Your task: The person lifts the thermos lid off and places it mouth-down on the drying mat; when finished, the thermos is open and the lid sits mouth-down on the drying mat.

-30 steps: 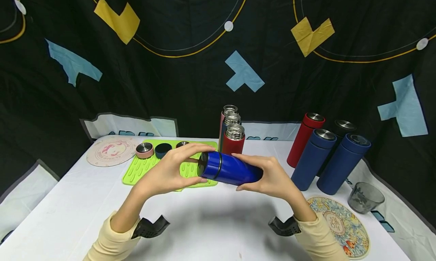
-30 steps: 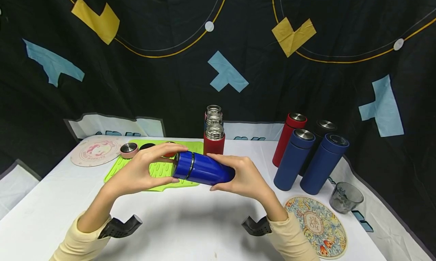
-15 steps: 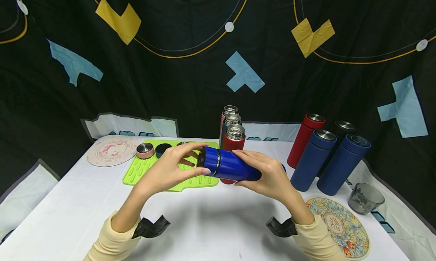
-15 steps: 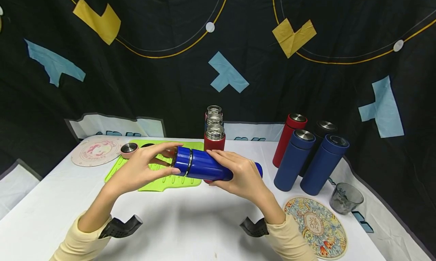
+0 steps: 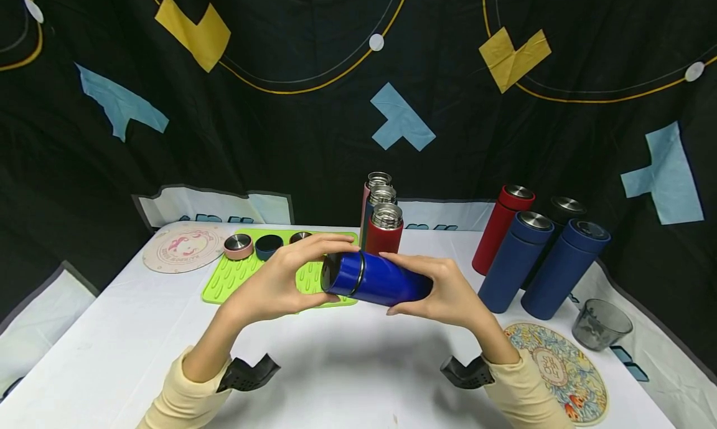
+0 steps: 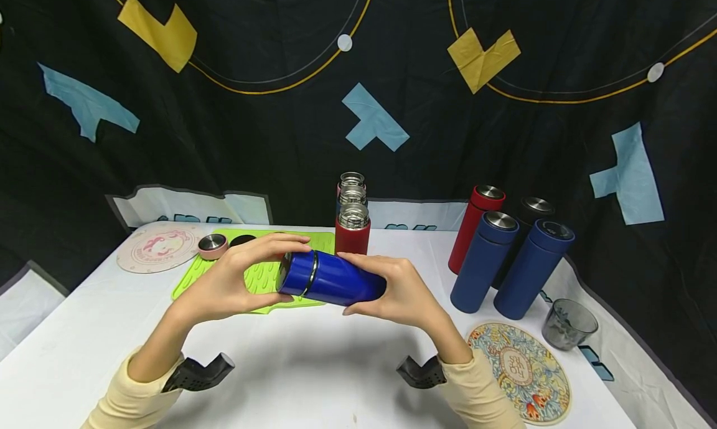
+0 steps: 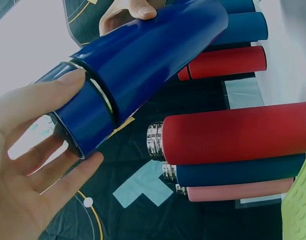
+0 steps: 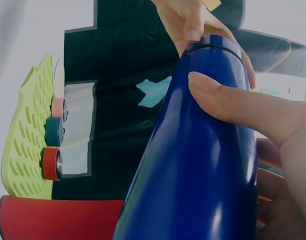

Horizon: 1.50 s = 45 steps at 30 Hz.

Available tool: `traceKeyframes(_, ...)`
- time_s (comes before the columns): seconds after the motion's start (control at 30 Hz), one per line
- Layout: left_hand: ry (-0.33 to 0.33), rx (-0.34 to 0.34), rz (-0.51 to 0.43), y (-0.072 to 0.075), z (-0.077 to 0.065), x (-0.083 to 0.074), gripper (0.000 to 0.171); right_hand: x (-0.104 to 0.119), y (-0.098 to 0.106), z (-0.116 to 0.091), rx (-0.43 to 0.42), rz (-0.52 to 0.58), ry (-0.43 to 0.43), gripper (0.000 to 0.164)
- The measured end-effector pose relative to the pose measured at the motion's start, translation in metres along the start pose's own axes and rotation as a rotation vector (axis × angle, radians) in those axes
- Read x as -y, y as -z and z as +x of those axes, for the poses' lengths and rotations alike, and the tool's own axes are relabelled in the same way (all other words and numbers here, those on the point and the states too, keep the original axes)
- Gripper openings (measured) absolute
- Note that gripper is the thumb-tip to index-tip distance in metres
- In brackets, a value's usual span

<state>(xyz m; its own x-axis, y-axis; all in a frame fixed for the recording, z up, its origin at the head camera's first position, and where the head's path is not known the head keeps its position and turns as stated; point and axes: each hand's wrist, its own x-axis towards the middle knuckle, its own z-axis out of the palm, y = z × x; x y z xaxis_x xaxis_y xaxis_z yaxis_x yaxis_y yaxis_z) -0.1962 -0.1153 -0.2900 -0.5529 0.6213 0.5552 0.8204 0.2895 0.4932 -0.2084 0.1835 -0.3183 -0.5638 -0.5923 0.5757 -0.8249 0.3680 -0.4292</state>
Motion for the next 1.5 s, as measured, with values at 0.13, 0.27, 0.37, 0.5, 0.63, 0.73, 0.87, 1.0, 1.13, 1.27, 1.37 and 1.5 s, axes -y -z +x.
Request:
traceKeyframes(0.13,0.025,-0.038,-0.009,-0.001,0.001,0.001,0.068,0.002,-0.001,0.0,-0.023,-0.049,0.016,0.079)
traceKeyframes(0.27,0.097,-0.099,-0.005,-0.001,0.001,0.004,0.069,0.005,-0.002,0.001,-0.063,-0.162,0.045,0.079)
traceKeyframes(0.37,0.144,-0.135,0.012,-0.001,0.001,0.005,0.07,0.005,-0.001,0.001,-0.08,-0.218,0.049,0.081)
traceKeyframes(0.5,0.193,-0.153,0.018,0.001,0.001,0.006,0.069,0.002,0.001,0.001,-0.076,-0.201,0.005,0.083)
traceKeyframes(0.63,0.242,-0.147,0.018,0.004,0.001,0.009,0.072,-0.002,0.005,0.0,-0.068,-0.144,-0.065,0.087)
traceKeyframes(0.73,0.281,-0.141,0.022,0.007,0.0,0.013,0.075,-0.003,0.009,0.0,-0.078,-0.12,-0.104,0.086)
traceKeyframes(0.87,0.324,-0.138,-0.002,0.01,0.0,0.025,0.074,-0.004,0.016,-0.001,-0.147,-0.087,-0.142,0.079)
traceKeyframes(1.0,0.361,-0.136,-0.001,0.009,0.003,0.045,0.072,-0.008,0.021,-0.002,-0.265,-0.05,-0.167,0.075)
traceKeyframes(1.13,0.374,-0.119,0.032,0.004,0.008,0.072,0.071,-0.013,0.023,-0.001,-0.374,-0.037,-0.201,0.075)
traceKeyframes(1.27,0.384,-0.106,0.035,-0.002,0.014,0.094,0.071,-0.02,0.022,0.001,-0.464,-0.026,-0.249,0.076)
traceKeyframes(1.37,0.407,-0.115,0.036,-0.006,0.018,0.108,0.07,-0.019,0.023,0.004,-0.529,-0.009,-0.278,0.075)
traceKeyframes(1.5,0.43,-0.114,0.064,-0.012,0.023,0.129,0.068,-0.008,0.028,0.011,-0.582,0.017,-0.302,0.07)
